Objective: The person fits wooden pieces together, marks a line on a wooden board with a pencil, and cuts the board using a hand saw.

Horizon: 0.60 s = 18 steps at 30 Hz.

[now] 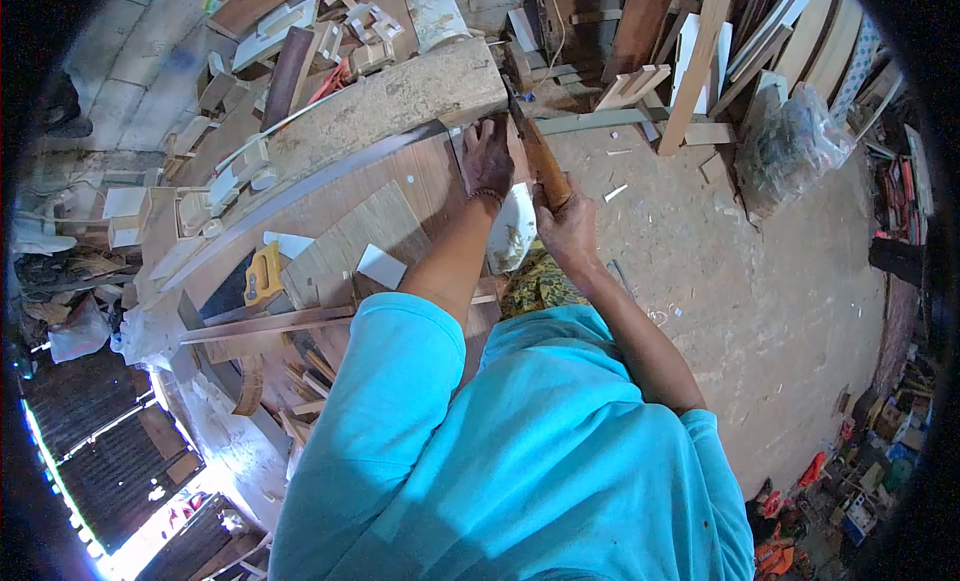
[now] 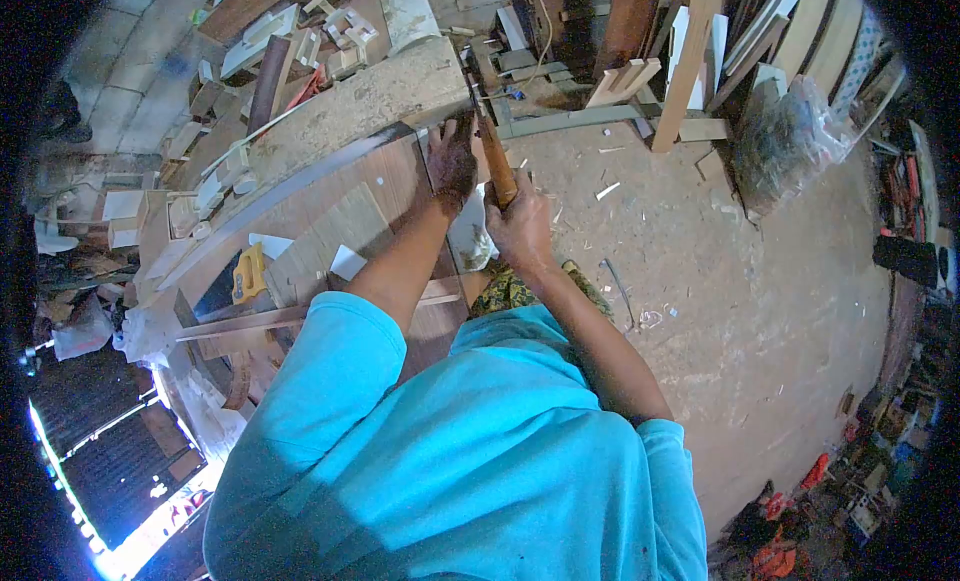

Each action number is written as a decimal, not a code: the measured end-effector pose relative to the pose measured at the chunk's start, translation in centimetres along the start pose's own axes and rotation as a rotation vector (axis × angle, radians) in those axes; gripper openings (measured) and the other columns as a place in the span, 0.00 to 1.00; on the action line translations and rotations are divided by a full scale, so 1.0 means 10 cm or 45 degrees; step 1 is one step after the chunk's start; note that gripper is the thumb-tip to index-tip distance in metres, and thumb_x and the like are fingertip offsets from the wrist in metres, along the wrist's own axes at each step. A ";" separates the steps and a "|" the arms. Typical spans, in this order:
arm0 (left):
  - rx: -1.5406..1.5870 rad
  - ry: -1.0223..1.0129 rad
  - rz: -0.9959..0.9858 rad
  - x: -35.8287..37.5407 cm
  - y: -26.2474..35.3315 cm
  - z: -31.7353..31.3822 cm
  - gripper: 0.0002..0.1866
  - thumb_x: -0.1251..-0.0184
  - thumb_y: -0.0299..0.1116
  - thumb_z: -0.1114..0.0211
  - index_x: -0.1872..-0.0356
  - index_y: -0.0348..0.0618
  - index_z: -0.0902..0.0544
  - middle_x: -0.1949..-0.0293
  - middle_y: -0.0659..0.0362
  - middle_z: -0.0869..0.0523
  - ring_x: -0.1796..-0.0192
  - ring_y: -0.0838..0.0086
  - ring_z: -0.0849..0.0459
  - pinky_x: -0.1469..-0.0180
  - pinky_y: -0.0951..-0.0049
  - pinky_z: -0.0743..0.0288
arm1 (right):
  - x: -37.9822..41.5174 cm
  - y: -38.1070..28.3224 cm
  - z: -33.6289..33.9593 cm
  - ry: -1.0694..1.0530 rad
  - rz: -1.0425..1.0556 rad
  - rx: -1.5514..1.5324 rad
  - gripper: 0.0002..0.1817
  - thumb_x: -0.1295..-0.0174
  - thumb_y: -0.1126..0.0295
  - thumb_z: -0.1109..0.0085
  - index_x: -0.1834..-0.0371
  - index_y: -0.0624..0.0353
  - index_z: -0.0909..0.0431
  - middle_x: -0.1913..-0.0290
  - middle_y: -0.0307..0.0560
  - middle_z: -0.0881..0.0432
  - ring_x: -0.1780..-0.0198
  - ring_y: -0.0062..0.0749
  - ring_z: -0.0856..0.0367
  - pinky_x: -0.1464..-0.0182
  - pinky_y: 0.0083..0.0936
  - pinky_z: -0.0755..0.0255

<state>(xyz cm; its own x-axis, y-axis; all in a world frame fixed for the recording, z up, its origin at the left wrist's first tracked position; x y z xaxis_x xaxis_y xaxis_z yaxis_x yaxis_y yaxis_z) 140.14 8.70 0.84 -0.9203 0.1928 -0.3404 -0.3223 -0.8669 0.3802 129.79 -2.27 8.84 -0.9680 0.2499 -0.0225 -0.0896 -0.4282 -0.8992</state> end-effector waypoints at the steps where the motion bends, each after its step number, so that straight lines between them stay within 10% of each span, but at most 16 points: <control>1: -0.027 0.010 -0.019 -0.02 -0.01 0.01 0.22 0.54 0.24 0.48 0.52 0.43 0.26 0.54 0.55 0.29 0.48 0.55 0.34 0.46 0.61 0.36 | 0.01 0.04 0.01 0.001 -0.051 -0.048 0.11 0.54 0.76 0.44 0.65 0.64 0.30 0.77 0.63 0.24 0.72 0.54 0.22 0.70 0.37 0.29; 3: -0.083 0.068 -0.048 -0.01 0.07 0.17 0.21 0.54 0.24 0.48 0.54 0.43 0.26 0.54 0.55 0.29 0.49 0.56 0.34 0.47 0.61 0.36 | 0.02 0.04 0.02 -0.001 -0.097 -0.100 0.11 0.54 0.76 0.44 0.65 0.64 0.30 0.77 0.63 0.24 0.72 0.54 0.22 0.70 0.37 0.29; 5: -0.135 0.120 -0.066 -0.02 0.11 0.23 0.20 0.54 0.24 0.48 0.55 0.43 0.25 0.55 0.56 0.29 0.50 0.56 0.34 0.47 0.61 0.35 | 0.02 -0.02 0.03 -0.043 -0.047 -0.017 0.10 0.46 0.76 0.45 0.62 0.67 0.28 0.79 0.50 0.23 0.74 0.18 0.28 0.74 0.23 0.32; 9: 0.132 -0.095 0.052 -0.01 -0.08 -0.05 0.32 0.55 0.19 0.48 0.41 0.48 0.36 0.45 0.51 0.33 0.41 0.46 0.41 0.40 0.53 0.43 | 0.00 -0.01 -0.04 -0.042 -0.040 -0.017 0.10 0.46 0.76 0.44 0.62 0.67 0.29 0.78 0.51 0.23 0.73 0.17 0.27 0.73 0.23 0.31; 11: 0.046 0.142 0.029 0.01 -0.09 -0.01 0.17 0.56 0.22 0.48 0.60 0.40 0.26 0.55 0.55 0.29 0.50 0.55 0.33 0.48 0.61 0.34 | -0.05 -0.02 -0.05 -0.028 -0.098 0.008 0.10 0.47 0.76 0.44 0.62 0.67 0.29 0.78 0.50 0.23 0.72 0.17 0.28 0.72 0.23 0.31; 18: -0.095 0.073 0.001 -0.01 0.07 0.18 0.18 0.57 0.22 0.48 0.59 0.42 0.26 0.56 0.54 0.29 0.51 0.55 0.33 0.50 0.60 0.33 | -0.05 -0.01 0.01 -0.002 -0.028 -0.020 0.09 0.47 0.75 0.43 0.64 0.68 0.28 0.78 0.50 0.22 0.72 0.18 0.27 0.72 0.23 0.31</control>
<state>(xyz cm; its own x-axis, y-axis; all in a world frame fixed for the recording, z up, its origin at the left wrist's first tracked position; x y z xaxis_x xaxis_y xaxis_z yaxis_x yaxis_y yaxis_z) 139.61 8.89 2.68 -0.9058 0.1672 -0.3894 -0.3020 -0.8992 0.3164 130.28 -2.44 9.02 -0.9663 0.2574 -0.0021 -0.1070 -0.4092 -0.9062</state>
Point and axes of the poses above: each hand's wrist, its own x-axis away from the middle knuckle, its own z-axis out of the back of the hand, y = z × x, the point moved 7 cm from there along -x, towards the middle knuckle
